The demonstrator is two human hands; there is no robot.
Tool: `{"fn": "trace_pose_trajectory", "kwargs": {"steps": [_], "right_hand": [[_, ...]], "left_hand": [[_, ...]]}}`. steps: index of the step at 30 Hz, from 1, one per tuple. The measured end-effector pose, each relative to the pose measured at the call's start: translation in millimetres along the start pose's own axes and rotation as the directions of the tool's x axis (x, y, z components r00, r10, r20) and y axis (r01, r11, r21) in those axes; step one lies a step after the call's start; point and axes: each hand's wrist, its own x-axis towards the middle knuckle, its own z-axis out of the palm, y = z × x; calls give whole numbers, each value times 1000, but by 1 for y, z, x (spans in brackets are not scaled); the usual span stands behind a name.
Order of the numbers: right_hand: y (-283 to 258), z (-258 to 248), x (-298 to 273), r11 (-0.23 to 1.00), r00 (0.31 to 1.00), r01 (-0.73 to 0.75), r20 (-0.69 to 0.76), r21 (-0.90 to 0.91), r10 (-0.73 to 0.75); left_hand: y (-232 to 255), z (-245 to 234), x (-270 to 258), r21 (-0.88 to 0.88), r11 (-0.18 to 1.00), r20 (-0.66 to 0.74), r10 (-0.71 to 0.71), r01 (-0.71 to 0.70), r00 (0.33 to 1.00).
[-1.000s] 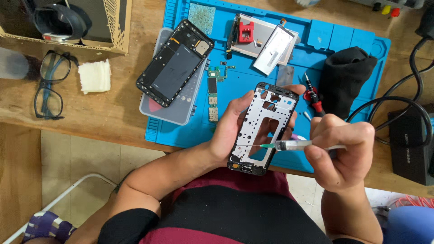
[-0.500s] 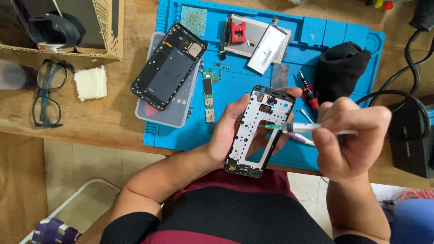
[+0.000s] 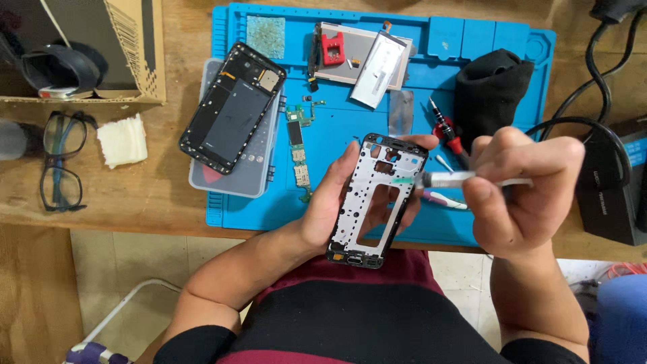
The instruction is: The person cleans the interior frame of a disassembled smartphone using a toothbrush and a syringe. They repeatedly brush the frame and apply liquid from the syringe to various areas, then continue brushing to remove residue.
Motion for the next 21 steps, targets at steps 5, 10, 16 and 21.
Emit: {"fn": "trace_pose_trajectory", "kwargs": {"steps": [5,10,16,21], "right_hand": [[9,-1,-2,1000,1000,12,-15,23,-12],[10,-6,3,995,991,89,-93,-53,-93],[9,-6,-2,999,997,45,-61,8,-45],[16,-8,-4,996,988,84,-132,-2,-83]], "left_hand": [[-2,-4,0,-1,1000,18,-28,28,999],[-5,-7,1,-33,999,23,-29,30,999],[-3,-4,-1,20,998,-12,-56,56,998],[-4,-5,0,2,998,-30,-64,64,997]]}}
